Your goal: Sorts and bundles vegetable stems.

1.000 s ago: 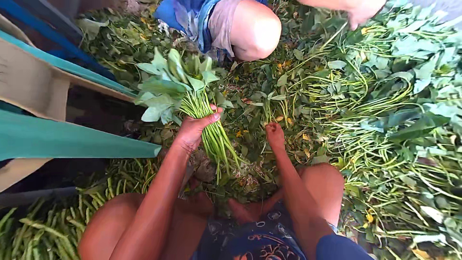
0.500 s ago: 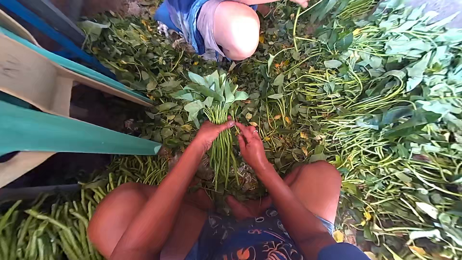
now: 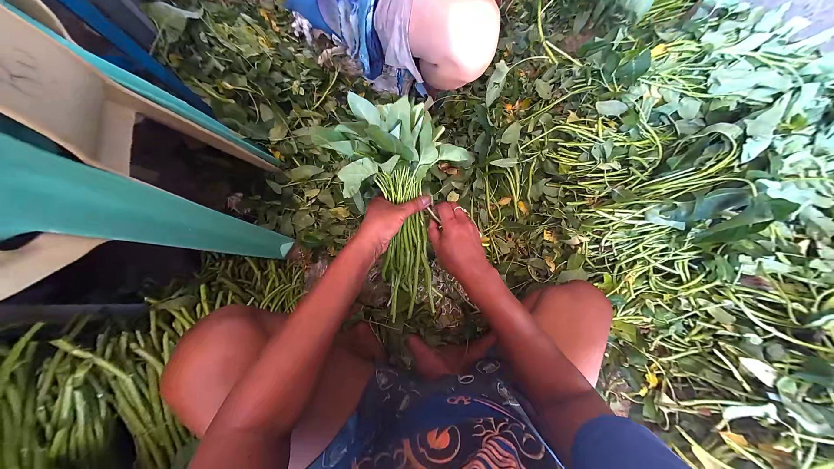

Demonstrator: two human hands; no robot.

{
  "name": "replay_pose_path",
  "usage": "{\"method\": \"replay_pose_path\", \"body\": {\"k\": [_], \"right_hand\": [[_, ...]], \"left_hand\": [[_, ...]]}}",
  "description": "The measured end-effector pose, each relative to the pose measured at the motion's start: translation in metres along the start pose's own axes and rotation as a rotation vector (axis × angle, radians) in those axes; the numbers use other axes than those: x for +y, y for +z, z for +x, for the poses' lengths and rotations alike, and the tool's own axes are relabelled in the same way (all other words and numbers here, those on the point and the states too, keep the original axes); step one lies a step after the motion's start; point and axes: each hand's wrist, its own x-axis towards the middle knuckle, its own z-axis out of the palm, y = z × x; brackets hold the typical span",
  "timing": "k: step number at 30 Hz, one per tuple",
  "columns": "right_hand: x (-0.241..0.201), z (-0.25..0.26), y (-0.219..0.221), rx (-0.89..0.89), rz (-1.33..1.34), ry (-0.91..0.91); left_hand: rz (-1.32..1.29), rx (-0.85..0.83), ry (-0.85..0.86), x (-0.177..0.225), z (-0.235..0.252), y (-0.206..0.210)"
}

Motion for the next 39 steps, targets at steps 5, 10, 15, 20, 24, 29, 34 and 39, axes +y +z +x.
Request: {"method": "replay_pose_path", "body": {"k": [5, 10, 15, 20, 24, 29, 34, 39], "right_hand": [[0.041, -0.028, 0.002, -0.007, 0.063, 0.099], [0.101, -0.05, -0.006, -0.457, -0.113, 0.483], [0.093, -0.034, -0.023, -0.206, 0.269, 0.109], [0.066, -0.006, -0.019, -0.431, 0.691, -0.088], [0.062, -0.011, -0.016, -0.532, 1.25, 0.011], [0.074, -0.027, -0.035, -0.434, 0.785, 0.198], [0.087, -0.025, -0.045, -0.362, 0.017, 0.447], [0.034, -0.009, -0.039, 0.11, 0.253, -0.151]], "left_hand": [[-0.03, 0.089, 0.036, 0.011, 0.0, -0.006], [-0.035, 0.084, 0.039, 0.018, 0.002, -0.016], [-0.036, -0.013, 0.039, 0.019, 0.0, -0.013], [-0.168, -0.052, 0.059, 0.022, 0.003, -0.018], [-0.379, -0.019, 0.05, 0.02, 0.009, -0.026], [-0.521, 0.135, 0.047, 0.025, 0.021, -0.031], [-0.321, 0.272, 0.133, 0.033, 0.022, -0.02], [-0.186, 0.085, 0.179, 0.031, 0.015, 0.004]]}}
